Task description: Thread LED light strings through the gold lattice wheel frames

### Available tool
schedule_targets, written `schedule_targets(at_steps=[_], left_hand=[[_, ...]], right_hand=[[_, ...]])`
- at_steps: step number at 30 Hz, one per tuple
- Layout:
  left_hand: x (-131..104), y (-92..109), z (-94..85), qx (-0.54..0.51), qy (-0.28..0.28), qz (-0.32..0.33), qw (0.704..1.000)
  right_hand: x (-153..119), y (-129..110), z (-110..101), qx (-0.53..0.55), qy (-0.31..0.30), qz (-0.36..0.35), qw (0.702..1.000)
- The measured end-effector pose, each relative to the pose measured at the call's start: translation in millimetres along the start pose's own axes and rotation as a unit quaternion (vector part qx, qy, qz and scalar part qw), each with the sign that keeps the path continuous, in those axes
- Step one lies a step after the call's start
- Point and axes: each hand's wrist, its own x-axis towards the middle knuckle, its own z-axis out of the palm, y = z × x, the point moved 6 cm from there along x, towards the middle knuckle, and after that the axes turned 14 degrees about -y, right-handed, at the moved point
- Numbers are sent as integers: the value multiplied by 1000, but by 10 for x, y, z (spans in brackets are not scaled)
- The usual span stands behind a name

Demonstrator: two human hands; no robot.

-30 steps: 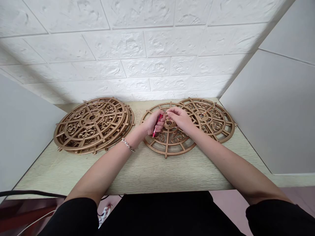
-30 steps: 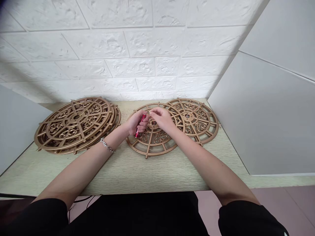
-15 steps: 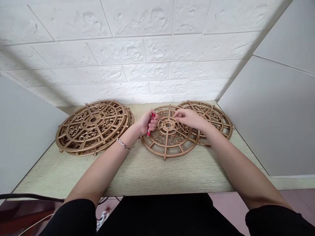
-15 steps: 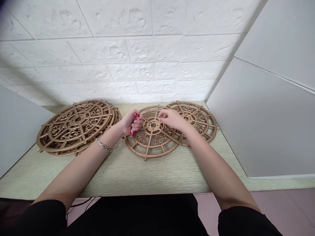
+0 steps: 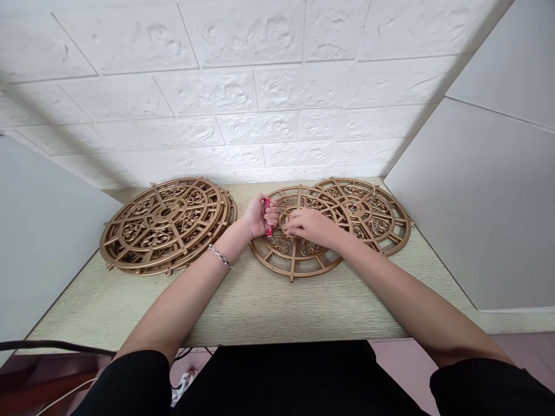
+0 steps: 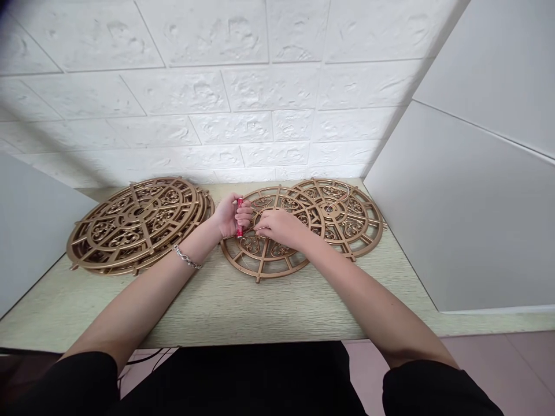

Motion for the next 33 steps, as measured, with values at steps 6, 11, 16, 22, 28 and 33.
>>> schedule_targets(at_steps=[6,11,16,22,28,33], left_hand=[[13,-14,-1,-6,7,12,1000],[28,-13,-18,-14,12,25,1000],[38,-8,-19,-16,17,32,999],[38,-16,-4,-25,18,40,999],[38,-19,4,-22,19,44,999],[49,-27,2,-23,13,42,999]], right_hand=[[0,-164,-32,12,78,-56,995],[37,-199,111,7,23,-29,999],[29,-209,198,-62,12,-12,998],[27,-224,217,-138,36,2,990],[23,-233,228,-157,46,6,987],[28,-222,236,-155,45,20,987]])
